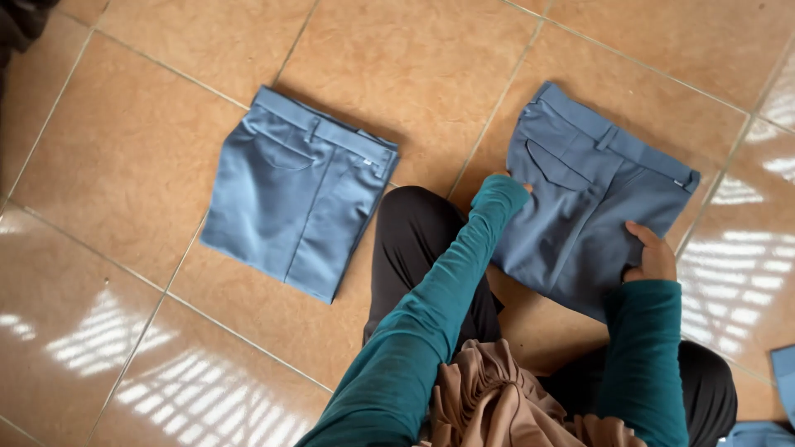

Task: The person sits on a tiled floor and folds several pairs of light blue trousers by hand. They smooth each pair, fold the legs together, and then fold the garment into a compact rectangle before placing it aside.

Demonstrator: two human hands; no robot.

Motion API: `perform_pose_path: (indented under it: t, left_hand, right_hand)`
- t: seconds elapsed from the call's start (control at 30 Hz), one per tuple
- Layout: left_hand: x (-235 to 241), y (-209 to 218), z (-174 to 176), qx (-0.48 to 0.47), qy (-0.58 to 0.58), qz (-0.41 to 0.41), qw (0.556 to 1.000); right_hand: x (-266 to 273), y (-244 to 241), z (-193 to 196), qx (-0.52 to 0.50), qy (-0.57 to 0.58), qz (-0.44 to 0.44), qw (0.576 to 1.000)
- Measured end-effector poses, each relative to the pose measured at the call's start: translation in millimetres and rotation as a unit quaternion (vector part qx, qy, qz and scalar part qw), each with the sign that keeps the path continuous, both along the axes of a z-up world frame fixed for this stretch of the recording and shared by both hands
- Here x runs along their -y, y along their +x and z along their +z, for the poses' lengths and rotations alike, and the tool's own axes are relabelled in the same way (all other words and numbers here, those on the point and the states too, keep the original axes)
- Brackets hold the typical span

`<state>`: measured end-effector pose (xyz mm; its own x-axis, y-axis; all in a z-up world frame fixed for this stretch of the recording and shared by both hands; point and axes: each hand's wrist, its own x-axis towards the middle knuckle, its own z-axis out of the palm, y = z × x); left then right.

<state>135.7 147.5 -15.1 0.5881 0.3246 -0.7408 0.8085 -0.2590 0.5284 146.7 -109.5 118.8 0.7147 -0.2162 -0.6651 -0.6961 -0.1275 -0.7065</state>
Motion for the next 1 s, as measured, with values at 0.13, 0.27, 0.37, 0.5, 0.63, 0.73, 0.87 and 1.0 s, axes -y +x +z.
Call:
perform_pose_path:
  t: [0.13,0.27,0.37,0.5,0.63,0.73,0.87,1.0]
  left_hand:
    - [-64.3,31.4,-22.6,0.063,0.046,-0.003,0.997]
    - [-169.3,16.9,9.5,0.105,0.103,-0.003,0.989]
    - [-297.3,-31.9,2.3,0.169,0.31,-0.121,0.928]
    - [-333.2,-189.4,211.0,0.382,0.236,0.053,0.892]
    - [-457.7,-279.3,136.4,0.257,0.244,0.139,0.925]
    - [-487.0,-348.4,79.1,0.107,0.319,0.096,0.937]
    - [-466.6,-405.0,6.0,0.053,0.235,0.182,0.953]
    - [-516.2,-438.7,-69.0,0.006,0.263,0.171,0.95]
  right_hand:
    - [-48.1,-6.5,28.5,0.062,0.028,0.021,0.997]
    - [-125.5,-27.4,72.6,0.114,0.159,0.04,0.98]
    - [-177.2,-32.3,56.0,0.136,0.241,0.079,0.958]
    - [-277.7,-81.5,70.3,0.12,0.321,0.132,0.93]
    - [-349.0,-161.0,68.6,0.09,0.359,0.156,0.916]
    - [-371.8,-214.9,33.3,0.043,0.378,0.21,0.9]
    - [-371.8,-260.0,-45.6,-0.087,0.23,0.29,0.925]
    - [-364.9,-265.3,-35.2,-0.118,0.206,0.337,0.911]
